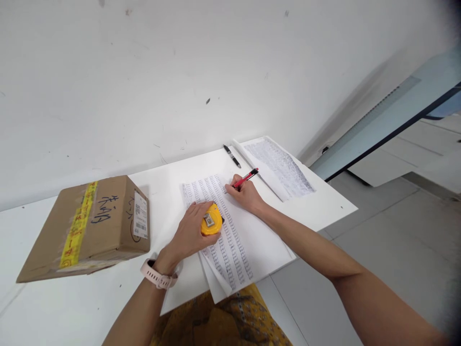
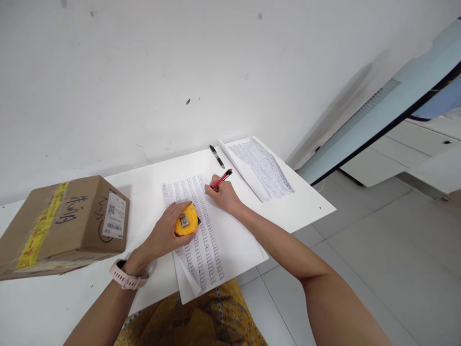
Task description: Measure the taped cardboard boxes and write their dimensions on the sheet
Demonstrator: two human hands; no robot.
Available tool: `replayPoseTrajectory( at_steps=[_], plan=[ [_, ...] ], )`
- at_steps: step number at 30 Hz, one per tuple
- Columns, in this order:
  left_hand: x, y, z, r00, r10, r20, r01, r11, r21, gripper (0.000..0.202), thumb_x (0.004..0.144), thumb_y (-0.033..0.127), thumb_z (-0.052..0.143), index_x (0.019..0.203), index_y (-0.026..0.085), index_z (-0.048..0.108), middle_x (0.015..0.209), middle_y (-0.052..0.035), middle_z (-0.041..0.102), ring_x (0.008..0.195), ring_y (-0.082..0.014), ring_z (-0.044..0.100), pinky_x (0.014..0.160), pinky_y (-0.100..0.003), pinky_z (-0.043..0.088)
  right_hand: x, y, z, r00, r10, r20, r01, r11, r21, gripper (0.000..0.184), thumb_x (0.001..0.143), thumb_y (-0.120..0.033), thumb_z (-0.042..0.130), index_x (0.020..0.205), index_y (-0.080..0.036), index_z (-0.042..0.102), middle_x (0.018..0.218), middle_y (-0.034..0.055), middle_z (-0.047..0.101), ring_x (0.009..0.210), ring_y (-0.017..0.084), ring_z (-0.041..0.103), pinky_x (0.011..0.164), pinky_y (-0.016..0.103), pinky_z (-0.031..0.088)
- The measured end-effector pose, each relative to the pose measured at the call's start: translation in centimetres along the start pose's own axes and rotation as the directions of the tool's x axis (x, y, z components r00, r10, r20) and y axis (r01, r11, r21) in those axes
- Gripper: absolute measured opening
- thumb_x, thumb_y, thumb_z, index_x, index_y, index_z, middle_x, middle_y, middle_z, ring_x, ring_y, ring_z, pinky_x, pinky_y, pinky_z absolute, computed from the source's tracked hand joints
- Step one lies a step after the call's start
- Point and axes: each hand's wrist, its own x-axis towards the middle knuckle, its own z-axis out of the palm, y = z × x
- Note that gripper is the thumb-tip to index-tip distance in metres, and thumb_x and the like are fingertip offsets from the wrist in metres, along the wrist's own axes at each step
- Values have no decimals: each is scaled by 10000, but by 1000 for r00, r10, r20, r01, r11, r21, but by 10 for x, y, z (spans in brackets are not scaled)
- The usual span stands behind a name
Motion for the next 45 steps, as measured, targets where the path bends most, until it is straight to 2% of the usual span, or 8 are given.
replayPoseTrajectory(
  at_steps=[6, 14, 22, 28, 36, 45],
  plan=[
    [0, 3, -1, 1000, 13, -21, -14, 1000, -19, 676, 771, 307, 716, 1383, 238, 436, 1343, -103, 588, 1260, -329, 514, 1177, -551, 258, 1, 1, 1, 1000, 6, 14, -6, 1000, -4, 291, 820, -380, 582, 633, -233, 414, 602, -34, 445, 571, 135, 388, 553, 281, 313],
    [0, 2, -1, 1000, -1, -5, 1, 1000, -6, 673, 784, 330, 708, 1381, 221, 416, 1379, -118, 565, 1284, -328, 504, 1198, -563, 220, -1, -2, 1, 999, 4, 31, -4, 1000, -18, 300, 820, -369, 582, 643, -234, 381, 615, -38, 419, 570, 127, 337, 552, 282, 284],
    [-1, 4, -2, 1000, 12, -4, -11, 999, 46, 635, 811, 323, 684, 1365, 217, 393, 1357, -101, 573, 1273, -283, 511, 1198, -513, 258, 1, 0, 3, 1000, -13, 23, 14, 999, -29, 292, 815, -358, 569, 640, -230, 373, 618, -36, 428, 570, 123, 347, 563, 282, 292],
    [0, 2, -1, 1000, 5, 8, -5, 999, 51, 647, 817, 327, 675, 1380, 215, 377, 1379, -98, 560, 1288, -280, 503, 1215, -527, 222, 1, -1, 3, 999, -25, 34, 25, 1000, 4, 313, 804, -359, 571, 623, -232, 350, 622, -37, 407, 576, 122, 325, 558, 285, 268],
    [0, 4, -2, 1000, 9, 0, -9, 999, 47, 637, 810, 316, 678, 1367, 214, 388, 1360, -98, 574, 1274, -281, 517, 1201, -525, 256, 2, 1, 3, 999, -34, 31, 34, 999, -7, 301, 793, -321, 563, 613, -232, 339, 591, -52, 357, 564, 117, 312, 549, 282, 248],
    [0, 5, -2, 1000, 9, -4, -9, 999, 33, 638, 804, 322, 683, 1361, 221, 390, 1358, -103, 572, 1276, -290, 507, 1194, -534, 261, 1, -2, 2, 1000, -18, 26, 19, 999, -29, 291, 796, -333, 562, 624, -231, 350, 586, -49, 380, 564, 117, 320, 546, 278, 251]
  ],
)
